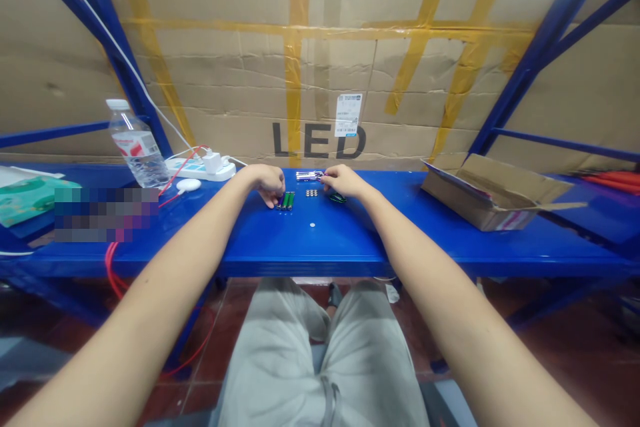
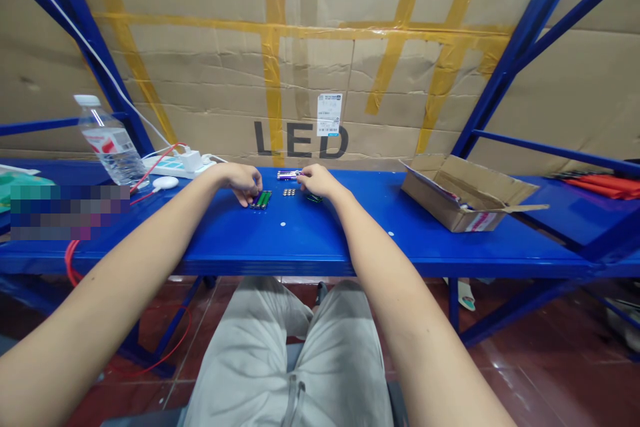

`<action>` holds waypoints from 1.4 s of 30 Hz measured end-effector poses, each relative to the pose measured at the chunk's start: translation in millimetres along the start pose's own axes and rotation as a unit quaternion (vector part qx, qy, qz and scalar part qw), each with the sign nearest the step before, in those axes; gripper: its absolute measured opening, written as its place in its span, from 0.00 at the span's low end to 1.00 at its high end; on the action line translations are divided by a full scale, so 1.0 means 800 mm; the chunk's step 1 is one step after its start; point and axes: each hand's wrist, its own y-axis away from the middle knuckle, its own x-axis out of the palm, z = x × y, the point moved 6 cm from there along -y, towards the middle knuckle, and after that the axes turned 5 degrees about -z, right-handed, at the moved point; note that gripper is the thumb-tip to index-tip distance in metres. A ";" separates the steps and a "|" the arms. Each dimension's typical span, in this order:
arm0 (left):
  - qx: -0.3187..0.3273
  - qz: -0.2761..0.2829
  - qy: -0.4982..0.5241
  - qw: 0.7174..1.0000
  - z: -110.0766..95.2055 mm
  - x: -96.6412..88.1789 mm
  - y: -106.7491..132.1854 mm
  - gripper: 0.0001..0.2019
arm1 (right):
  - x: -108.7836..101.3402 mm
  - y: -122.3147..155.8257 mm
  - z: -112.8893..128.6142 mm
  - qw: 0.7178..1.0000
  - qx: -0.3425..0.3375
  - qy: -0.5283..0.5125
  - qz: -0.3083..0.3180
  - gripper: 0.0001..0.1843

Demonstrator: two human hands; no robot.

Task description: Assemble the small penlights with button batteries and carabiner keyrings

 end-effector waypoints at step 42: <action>0.001 -0.008 0.003 1.000 0.001 0.001 0.000 0.07 | -0.004 0.004 0.009 1.000 -0.013 0.013 -0.014 0.13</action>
